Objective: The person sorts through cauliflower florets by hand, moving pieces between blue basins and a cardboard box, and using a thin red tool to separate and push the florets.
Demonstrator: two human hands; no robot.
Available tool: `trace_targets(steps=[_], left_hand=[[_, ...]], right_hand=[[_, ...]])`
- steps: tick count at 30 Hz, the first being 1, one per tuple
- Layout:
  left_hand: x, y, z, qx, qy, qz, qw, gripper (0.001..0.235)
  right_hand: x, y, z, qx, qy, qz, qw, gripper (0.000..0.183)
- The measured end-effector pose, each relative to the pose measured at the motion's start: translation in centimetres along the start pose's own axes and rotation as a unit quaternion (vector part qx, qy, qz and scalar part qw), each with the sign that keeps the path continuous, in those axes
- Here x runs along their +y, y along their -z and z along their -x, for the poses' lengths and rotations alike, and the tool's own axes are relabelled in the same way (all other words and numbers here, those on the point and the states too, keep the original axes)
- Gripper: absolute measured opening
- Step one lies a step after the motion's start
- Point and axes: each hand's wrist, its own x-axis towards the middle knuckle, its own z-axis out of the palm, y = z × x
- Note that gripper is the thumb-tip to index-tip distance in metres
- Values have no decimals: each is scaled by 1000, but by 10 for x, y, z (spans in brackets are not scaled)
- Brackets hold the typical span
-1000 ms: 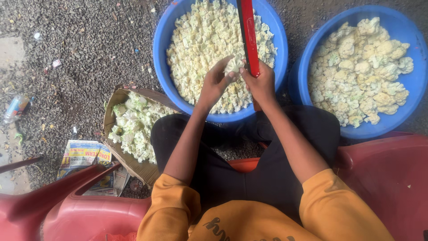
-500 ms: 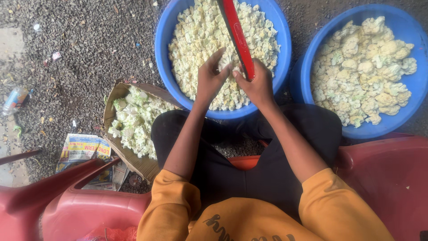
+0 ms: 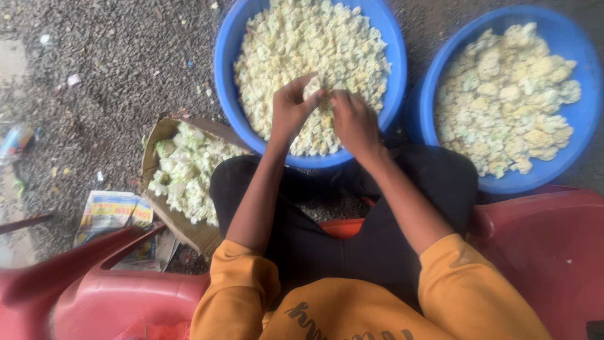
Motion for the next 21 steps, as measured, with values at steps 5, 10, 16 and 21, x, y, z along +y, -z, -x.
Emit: trace_targets(steps=[5,10,16,21], left_hand=[[4,5,1,12,36,-48,998,41],[12,3,4,-33,6,86,996,39],[14,2,6,-40,1,68,997,36],[17,3,6,-67,32,35,997,33]], right_hand=[[-1,-9,-1,45,10,10,999,6],[-3,-11,-2,59,24,19,998,7],[3,-18,0,41,19,28,999,6],[9,-26,-1,-22,-32,38,999,6]])
